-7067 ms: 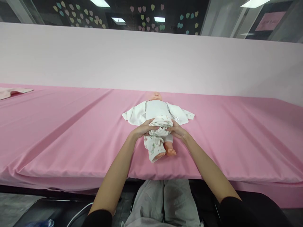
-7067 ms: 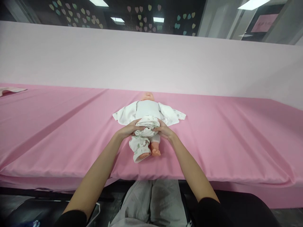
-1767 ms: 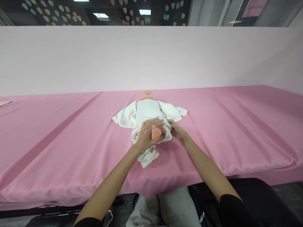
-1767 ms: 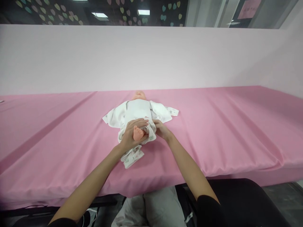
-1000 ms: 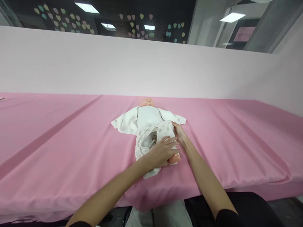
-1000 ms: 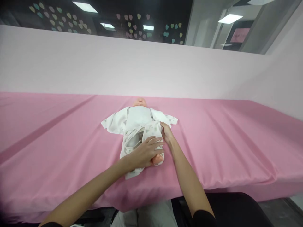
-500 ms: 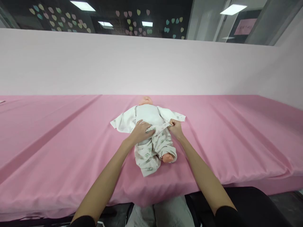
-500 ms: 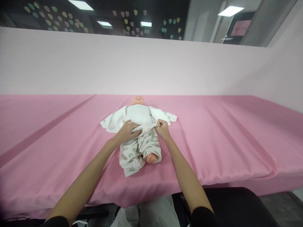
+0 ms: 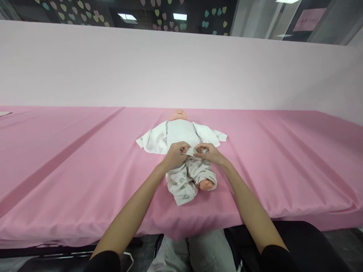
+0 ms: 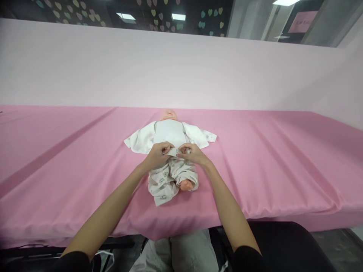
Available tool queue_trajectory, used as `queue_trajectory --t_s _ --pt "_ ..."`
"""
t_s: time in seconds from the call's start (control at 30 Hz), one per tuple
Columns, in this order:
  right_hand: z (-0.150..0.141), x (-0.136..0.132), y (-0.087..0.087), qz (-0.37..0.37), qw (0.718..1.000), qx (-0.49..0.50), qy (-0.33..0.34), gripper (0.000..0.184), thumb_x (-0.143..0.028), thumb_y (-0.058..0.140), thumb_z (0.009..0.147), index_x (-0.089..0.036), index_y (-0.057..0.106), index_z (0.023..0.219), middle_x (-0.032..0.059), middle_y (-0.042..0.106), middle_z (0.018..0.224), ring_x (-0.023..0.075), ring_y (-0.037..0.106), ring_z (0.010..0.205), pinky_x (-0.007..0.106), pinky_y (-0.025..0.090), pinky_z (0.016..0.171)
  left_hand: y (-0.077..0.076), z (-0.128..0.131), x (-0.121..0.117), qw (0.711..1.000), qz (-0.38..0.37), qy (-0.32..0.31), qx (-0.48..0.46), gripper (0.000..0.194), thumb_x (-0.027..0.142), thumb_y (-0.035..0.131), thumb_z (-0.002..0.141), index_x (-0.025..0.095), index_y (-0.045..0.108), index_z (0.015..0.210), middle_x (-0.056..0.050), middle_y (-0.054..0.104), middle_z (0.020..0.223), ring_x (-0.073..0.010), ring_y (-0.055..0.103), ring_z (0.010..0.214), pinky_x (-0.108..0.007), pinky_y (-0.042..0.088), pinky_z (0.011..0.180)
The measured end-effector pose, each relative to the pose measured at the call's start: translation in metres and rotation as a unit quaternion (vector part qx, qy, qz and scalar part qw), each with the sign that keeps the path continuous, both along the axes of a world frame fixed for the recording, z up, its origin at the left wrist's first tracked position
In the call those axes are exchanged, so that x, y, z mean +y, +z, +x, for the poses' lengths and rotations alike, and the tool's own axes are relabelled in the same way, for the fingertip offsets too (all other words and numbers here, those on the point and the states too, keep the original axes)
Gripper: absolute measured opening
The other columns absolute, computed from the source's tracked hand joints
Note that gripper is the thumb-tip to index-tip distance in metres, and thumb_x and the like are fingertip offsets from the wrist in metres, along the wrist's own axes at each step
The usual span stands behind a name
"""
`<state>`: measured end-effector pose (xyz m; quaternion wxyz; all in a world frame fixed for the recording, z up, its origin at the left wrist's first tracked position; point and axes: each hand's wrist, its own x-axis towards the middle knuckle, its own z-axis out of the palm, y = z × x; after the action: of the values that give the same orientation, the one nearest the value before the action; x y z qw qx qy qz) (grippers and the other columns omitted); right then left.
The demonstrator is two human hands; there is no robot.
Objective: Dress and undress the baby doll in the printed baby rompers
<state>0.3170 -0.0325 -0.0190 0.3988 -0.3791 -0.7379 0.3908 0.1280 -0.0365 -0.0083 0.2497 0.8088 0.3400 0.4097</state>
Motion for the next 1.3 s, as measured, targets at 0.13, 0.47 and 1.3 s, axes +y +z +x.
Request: queue_trajectory --t_s 0.13,0.47,1.3 --pt "-0.001 0.000 -0.001 0.072 0.996 0.024 -0.049 0.019 -0.032 0.068 0.067 -0.019 0.054 0.069 -0.0014 0.052 0.073 0.0137 0.047 0.073 0.026 0.037 0.070 0.011 -0.005 -0.003 0.994 -0.091 -0.059 0.012 0.018 0.019 0.062 0.064 0.019 0.046 0.073 0.004 0.045 0.068 -0.0103 0.042 0.063 -0.022 0.033 0.057" --pt "0.002 0.009 -0.004 0.045 0.964 0.159 -0.208 0.030 -0.042 0.069 0.066 -0.022 0.046 0.067 -0.0054 0.039 0.057 0.0100 0.032 0.051 0.023 0.025 0.050 0.007 -0.053 0.029 0.969 -0.231 -0.020 -0.080 0.043 0.043 0.063 0.072 0.016 0.040 0.047 0.004 0.029 0.050 -0.0065 0.025 0.046 -0.024 0.017 0.046" --pt "-0.024 0.132 -0.027 -0.040 0.926 0.209 -0.310 0.043 -0.053 0.058 0.068 -0.023 0.028 0.057 -0.0058 0.028 0.055 0.0105 0.029 0.051 0.025 0.029 0.048 -0.029 -0.050 0.117 0.892 -0.171 0.284 -0.306 0.043 0.059 0.049 0.075 0.021 0.033 0.062 0.005 0.034 0.054 -0.0103 0.034 0.053 -0.026 0.030 0.050"
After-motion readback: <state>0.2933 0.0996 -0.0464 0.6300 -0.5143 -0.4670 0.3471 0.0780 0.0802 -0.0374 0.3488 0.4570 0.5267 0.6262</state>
